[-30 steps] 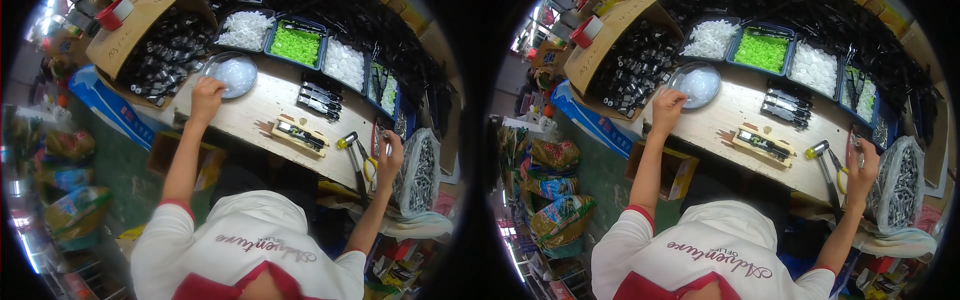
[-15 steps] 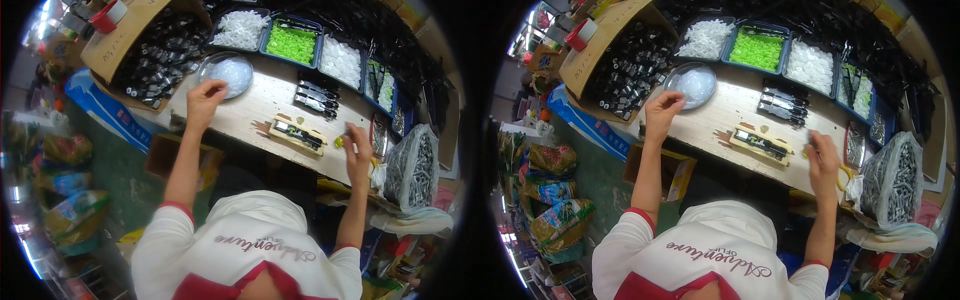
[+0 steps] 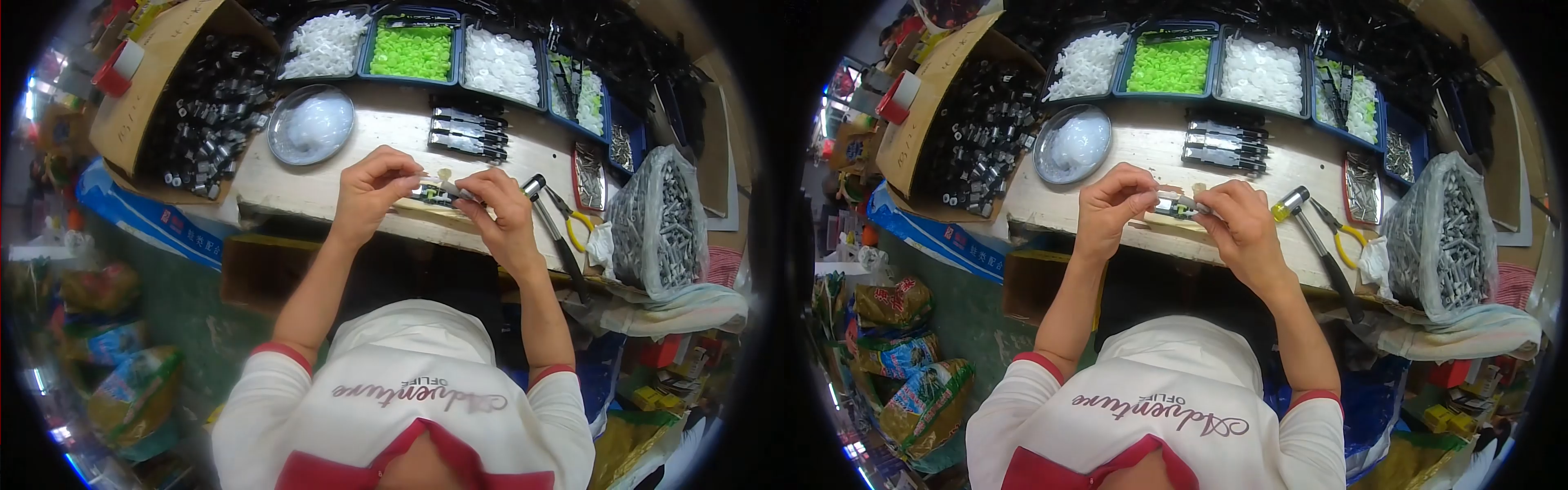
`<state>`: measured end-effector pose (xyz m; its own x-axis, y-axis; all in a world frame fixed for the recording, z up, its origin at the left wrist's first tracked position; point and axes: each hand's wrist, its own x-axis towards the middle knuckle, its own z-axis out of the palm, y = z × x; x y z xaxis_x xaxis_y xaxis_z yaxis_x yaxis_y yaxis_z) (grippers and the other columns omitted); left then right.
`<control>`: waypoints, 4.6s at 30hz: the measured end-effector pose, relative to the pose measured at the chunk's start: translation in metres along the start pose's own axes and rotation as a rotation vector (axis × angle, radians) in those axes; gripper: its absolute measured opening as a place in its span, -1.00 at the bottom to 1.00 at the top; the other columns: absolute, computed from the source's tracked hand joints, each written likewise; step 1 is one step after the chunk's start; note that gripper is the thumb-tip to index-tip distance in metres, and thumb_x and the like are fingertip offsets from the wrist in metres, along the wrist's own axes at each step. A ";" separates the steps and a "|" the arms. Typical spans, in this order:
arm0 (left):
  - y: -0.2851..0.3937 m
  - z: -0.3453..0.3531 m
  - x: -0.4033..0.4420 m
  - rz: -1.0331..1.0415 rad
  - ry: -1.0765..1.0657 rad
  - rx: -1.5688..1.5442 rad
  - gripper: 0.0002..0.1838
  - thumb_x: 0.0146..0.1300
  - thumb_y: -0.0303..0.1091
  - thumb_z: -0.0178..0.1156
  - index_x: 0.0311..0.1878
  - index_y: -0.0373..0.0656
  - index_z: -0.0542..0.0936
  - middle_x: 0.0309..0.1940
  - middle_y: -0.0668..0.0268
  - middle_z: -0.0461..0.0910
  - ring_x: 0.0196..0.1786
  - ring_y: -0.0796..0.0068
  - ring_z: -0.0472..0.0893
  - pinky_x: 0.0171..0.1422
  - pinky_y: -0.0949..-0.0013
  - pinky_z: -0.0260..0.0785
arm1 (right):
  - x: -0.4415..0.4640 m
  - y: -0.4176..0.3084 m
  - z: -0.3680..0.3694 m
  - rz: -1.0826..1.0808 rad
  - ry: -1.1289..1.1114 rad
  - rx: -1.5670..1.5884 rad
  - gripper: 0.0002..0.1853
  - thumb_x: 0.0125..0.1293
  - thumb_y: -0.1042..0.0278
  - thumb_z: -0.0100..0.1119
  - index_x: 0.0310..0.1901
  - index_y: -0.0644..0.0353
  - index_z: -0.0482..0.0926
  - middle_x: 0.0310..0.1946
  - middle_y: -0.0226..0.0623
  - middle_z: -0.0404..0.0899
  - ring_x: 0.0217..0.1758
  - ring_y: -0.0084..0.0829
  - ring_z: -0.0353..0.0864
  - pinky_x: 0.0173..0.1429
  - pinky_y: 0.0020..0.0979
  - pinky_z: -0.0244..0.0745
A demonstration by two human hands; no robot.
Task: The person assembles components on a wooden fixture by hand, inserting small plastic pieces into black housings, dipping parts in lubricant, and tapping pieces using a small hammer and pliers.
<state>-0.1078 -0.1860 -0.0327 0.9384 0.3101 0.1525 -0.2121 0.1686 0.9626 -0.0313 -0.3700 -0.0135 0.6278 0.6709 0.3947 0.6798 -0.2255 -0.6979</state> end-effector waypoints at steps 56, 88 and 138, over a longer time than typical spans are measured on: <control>-0.048 0.023 -0.003 0.303 -0.046 0.952 -0.78 -0.15 -0.39 0.35 -0.33 -0.08 0.63 -0.30 0.44 0.49 -0.06 0.43 0.35 0.01 0.31 0.00 | -0.014 0.044 -0.021 0.251 -0.235 0.058 -0.83 0.09 0.57 0.17 -0.23 0.31 0.56 -0.40 -0.30 0.49 -0.37 -0.43 0.44 -0.29 -0.45 0.33; -0.051 0.021 -0.005 0.491 -0.129 1.092 -0.82 -0.14 -0.49 0.27 -0.41 0.02 0.59 -0.29 0.45 0.47 -0.10 0.38 0.39 -0.01 0.20 0.03 | -0.027 0.049 -0.016 -0.256 -0.117 -0.467 -0.55 -0.21 0.67 0.16 -0.18 0.04 0.57 -0.25 -0.44 0.51 -0.18 -0.37 0.42 -0.07 -0.34 0.18; -0.033 -0.003 -0.013 0.343 -0.009 0.801 -0.54 -0.10 -0.46 0.34 -0.03 -0.09 0.54 -0.07 0.30 0.43 0.00 0.39 0.37 0.13 0.35 0.12 | 0.005 0.025 0.002 0.000 -0.092 -0.427 -0.71 0.09 0.44 0.17 -0.11 0.19 0.45 -0.20 -0.21 0.42 -0.09 -0.21 0.38 -0.08 -0.26 0.23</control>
<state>-0.1142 -0.1928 -0.0673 0.8607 0.2152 0.4614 -0.2309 -0.6428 0.7304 -0.0122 -0.3709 -0.0301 0.6044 0.7266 0.3268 0.7879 -0.4844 -0.3802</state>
